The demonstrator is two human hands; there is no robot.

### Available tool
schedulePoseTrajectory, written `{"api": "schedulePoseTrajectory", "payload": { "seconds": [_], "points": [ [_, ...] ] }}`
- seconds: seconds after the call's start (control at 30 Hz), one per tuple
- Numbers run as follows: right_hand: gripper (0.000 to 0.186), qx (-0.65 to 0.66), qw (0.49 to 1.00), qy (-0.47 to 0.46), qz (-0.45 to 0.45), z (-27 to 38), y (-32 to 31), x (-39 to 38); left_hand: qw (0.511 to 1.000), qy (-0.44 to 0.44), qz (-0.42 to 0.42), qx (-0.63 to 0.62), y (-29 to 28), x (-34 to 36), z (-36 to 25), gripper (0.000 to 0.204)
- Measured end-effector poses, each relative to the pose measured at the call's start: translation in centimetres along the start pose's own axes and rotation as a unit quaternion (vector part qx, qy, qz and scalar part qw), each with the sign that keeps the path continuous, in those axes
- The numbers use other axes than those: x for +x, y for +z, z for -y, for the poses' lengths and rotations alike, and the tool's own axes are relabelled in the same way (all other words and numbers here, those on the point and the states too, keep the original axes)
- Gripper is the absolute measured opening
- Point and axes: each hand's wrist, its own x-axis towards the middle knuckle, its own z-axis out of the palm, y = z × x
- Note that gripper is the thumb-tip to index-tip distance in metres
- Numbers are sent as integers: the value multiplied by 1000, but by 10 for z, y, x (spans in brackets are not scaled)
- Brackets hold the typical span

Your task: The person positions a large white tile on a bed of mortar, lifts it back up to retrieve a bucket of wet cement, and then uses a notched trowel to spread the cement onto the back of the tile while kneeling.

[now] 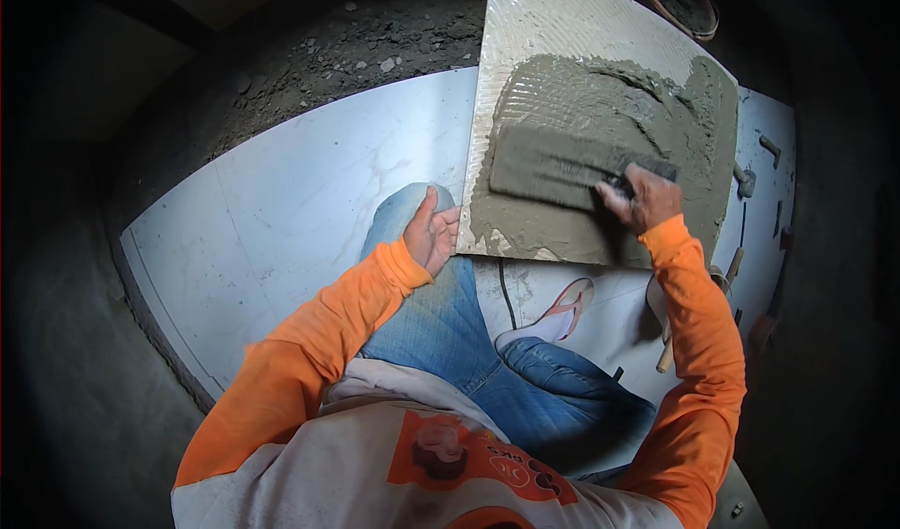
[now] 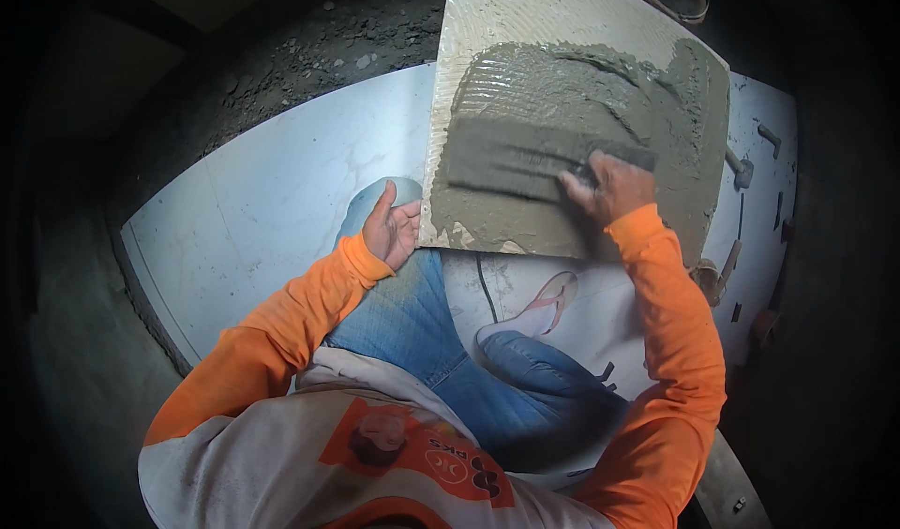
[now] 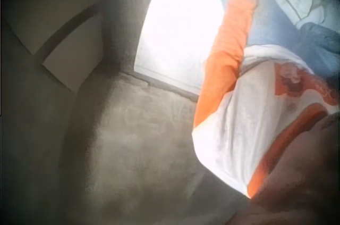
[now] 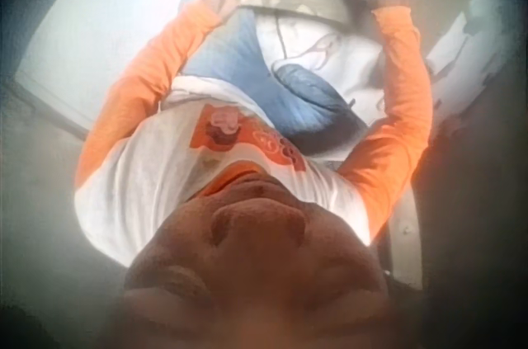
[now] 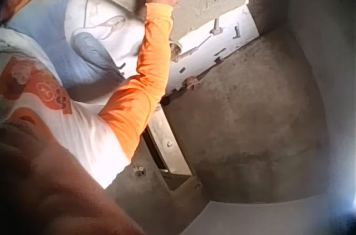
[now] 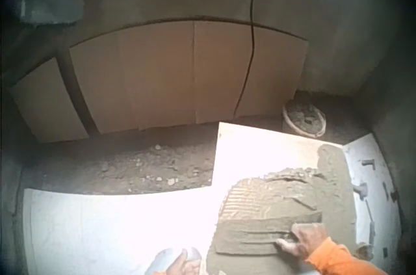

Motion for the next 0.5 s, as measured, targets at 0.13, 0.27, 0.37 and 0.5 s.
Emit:
{"api": "schedulePoseTrajectory", "payload": {
  "seconds": [0.13,0.27,0.37,0.5],
  "points": [
    [42,-9,992,-126,-3,21,12,-24,1000,-7,-15,-2,-2,2,1,82],
    [41,2,988,-153,-21,19,29,-17,999,-8,-51,17,7,-1,-1,82],
    [42,-42,996,-76,-33,9,27,5,999,-21,-26,28,3,-1,-3,82],
    [44,-62,997,-43,-9,-2,25,39,999,-12,-20,42,-2,2,0,81]
  ]
}}
